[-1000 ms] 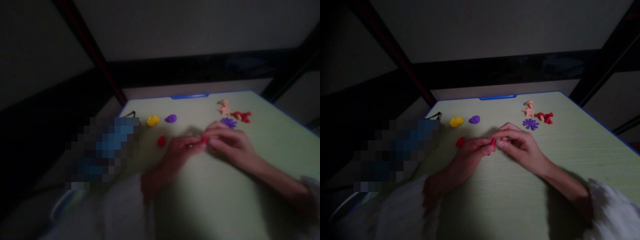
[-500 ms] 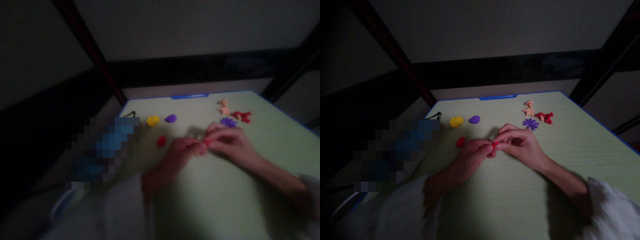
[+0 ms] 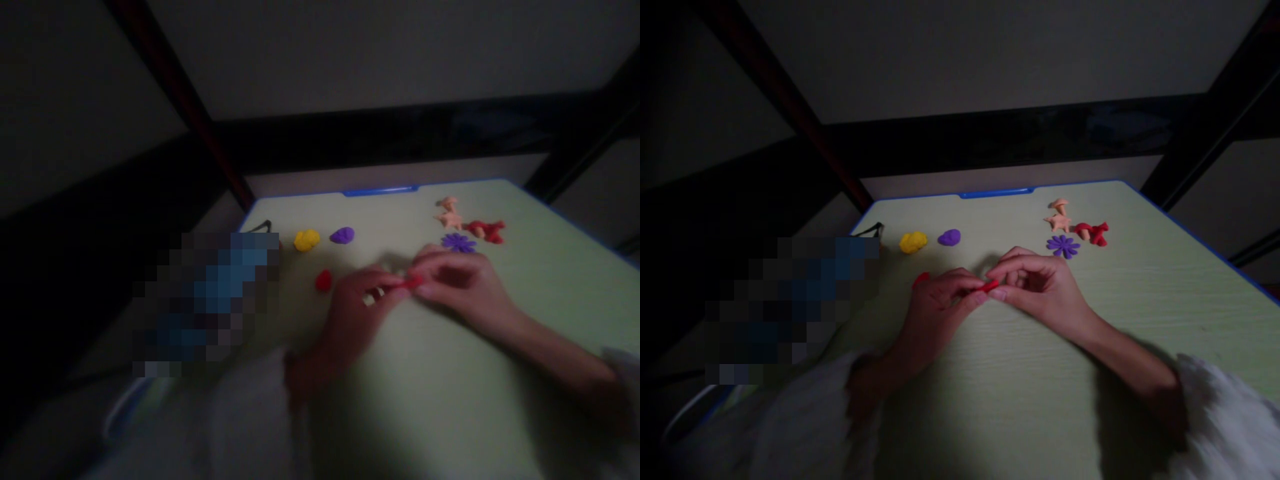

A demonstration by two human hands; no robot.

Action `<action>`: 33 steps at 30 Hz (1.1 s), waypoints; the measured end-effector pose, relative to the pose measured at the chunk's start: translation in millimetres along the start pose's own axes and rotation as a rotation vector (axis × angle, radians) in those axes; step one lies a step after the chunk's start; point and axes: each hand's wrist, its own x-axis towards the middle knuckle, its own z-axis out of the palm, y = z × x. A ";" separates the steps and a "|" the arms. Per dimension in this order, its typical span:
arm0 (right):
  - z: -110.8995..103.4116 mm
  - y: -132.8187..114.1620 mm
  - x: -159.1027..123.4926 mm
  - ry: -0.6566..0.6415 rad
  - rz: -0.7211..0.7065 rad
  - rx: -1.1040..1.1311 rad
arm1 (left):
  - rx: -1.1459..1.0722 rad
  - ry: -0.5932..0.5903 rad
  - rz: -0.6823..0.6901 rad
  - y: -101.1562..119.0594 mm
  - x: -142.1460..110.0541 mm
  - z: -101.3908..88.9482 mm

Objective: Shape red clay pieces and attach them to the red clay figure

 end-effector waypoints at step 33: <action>-1.4 -11.5 -9.7 0.139 -0.569 -0.740 | -0.119 -0.222 -0.132 -1.5 3.1 -5.3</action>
